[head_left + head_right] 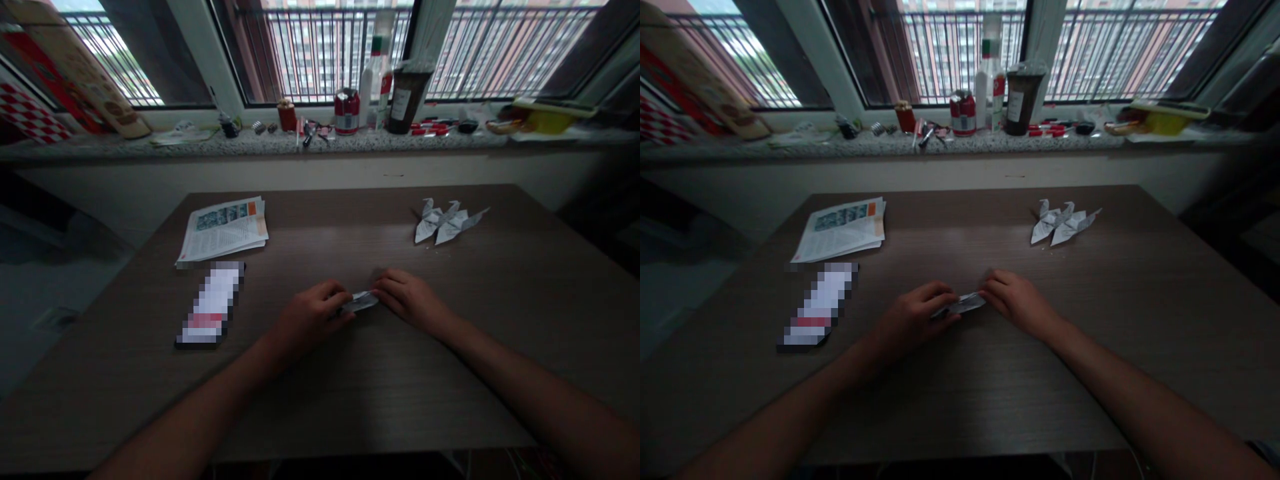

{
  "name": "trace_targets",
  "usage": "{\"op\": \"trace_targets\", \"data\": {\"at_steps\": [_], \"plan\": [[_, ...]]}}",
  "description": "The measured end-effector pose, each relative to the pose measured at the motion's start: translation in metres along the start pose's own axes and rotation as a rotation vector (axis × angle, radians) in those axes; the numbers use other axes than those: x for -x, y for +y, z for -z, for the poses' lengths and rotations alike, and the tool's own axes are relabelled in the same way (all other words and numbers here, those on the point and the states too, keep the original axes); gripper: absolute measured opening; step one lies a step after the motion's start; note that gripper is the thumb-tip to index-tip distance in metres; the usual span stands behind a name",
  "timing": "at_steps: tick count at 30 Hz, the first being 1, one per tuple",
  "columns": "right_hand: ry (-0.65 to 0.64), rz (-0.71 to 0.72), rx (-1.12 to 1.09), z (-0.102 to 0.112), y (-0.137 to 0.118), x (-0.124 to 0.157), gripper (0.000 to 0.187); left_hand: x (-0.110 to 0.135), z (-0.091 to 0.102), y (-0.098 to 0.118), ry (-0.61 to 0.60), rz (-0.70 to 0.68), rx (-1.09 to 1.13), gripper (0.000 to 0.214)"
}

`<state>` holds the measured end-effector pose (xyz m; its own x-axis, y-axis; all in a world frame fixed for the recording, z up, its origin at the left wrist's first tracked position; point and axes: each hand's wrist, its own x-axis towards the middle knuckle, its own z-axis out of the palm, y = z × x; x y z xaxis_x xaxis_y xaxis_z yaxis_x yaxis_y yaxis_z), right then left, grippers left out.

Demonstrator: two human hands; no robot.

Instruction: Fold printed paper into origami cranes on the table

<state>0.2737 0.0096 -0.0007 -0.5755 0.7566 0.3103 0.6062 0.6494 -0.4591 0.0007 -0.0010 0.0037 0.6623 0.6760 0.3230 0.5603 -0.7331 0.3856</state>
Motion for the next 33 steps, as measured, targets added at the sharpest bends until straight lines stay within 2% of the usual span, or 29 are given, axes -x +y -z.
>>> {"op": "trace_targets", "data": {"at_steps": [2,6,10,15,19,23,27,33], "plan": [[0.023,-0.015,-0.048,0.001,-0.003,0.0,0.022,-0.001,0.0,0.001,0.02,0.033,0.029,0.016],[0.105,-0.048,-0.096,0.005,-0.006,-0.001,0.025,-0.006,0.004,0.003,0.063,0.174,0.149,0.017],[0.162,-0.005,0.009,0.004,-0.004,0.001,0.035,-0.008,0.007,0.002,0.03,0.296,0.033,0.011],[-0.069,0.168,0.033,-0.004,-0.008,0.002,0.041,-0.007,0.004,-0.001,0.017,0.315,-0.023,0.011],[-0.138,0.169,0.111,-0.005,-0.009,0.002,0.04,-0.006,0.005,-0.003,-0.008,0.278,0.006,0.014],[-0.122,0.116,0.15,-0.002,-0.004,0.0,0.036,-0.005,0.009,-0.008,-0.059,0.152,0.077,0.018],[-0.081,0.123,0.144,-0.003,-0.001,0.001,0.036,-0.003,0.007,-0.013,-0.076,0.03,0.108,0.026],[-0.047,0.157,0.111,-0.007,-0.003,0.003,0.031,-0.001,0.001,-0.013,-0.076,0.014,0.091,0.03]]}}
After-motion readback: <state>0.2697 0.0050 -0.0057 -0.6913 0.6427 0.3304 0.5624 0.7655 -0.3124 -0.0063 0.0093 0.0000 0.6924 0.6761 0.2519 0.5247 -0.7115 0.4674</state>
